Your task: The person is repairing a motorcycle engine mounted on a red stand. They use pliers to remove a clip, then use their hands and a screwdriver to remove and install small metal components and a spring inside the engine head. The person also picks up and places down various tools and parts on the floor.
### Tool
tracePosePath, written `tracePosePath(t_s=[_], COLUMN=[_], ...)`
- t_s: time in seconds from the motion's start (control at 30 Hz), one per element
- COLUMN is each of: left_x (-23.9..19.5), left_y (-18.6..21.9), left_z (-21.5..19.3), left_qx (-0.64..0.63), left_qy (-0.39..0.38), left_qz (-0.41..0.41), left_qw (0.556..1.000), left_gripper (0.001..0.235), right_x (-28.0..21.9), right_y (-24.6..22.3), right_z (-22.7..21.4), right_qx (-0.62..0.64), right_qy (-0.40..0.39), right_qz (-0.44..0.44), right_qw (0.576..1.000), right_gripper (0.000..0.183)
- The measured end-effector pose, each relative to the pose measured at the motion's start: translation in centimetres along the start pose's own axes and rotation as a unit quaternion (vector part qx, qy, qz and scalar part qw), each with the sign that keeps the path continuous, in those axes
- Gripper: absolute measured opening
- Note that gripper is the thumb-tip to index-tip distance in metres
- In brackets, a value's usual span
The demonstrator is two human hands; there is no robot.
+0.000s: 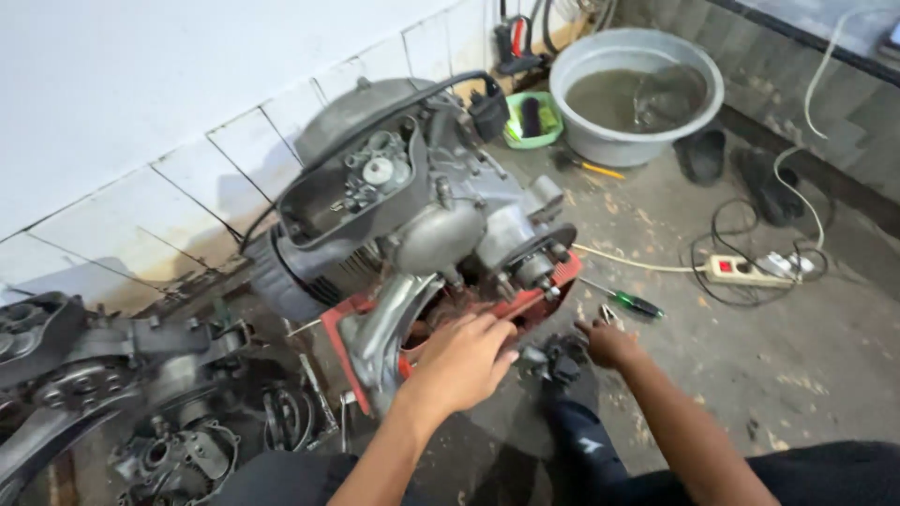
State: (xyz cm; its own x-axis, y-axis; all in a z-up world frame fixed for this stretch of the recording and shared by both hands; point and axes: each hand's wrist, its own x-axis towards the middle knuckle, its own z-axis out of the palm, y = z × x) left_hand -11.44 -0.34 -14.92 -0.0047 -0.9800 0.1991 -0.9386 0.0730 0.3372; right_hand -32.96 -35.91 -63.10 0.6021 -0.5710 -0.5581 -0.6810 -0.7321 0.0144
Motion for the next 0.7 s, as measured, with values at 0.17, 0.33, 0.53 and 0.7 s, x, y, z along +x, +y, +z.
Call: tracePosePath(t_s=[0.17,0.33,0.53,0.7], left_x=[0.0,-0.3,-0.8,-1.1], left_y=[1.1,0.9,0.7,0.6], left_z=[-1.3,-1.2,-1.5,0.4], left_qx=[-0.022,-0.017,-0.020,-0.016], left_qy=[-0.025,-0.048,-0.027,-0.021], left_qz=[-0.100,-0.108,-0.103,-0.094], left_qw=[0.994,0.993,0.994,0.995], left_gripper=[0.027,0.031,0.028,0.029], right_x=[-6.1,-7.9,-4.1,-3.5], right_y=[-2.1,-4.2,-3.2,-3.4], right_z=[-2.8,-4.0,-1.6,0.4], right_qx=[0.012,-0.009,-0.132,-0.038], right_qy=[0.128,0.151,0.130,0.174], right_qz=[-0.108,-0.109,-0.210,-0.108], right_qw=[0.986,0.983,0.960,0.978], right_gripper=[0.034,0.055,0.028,0.048])
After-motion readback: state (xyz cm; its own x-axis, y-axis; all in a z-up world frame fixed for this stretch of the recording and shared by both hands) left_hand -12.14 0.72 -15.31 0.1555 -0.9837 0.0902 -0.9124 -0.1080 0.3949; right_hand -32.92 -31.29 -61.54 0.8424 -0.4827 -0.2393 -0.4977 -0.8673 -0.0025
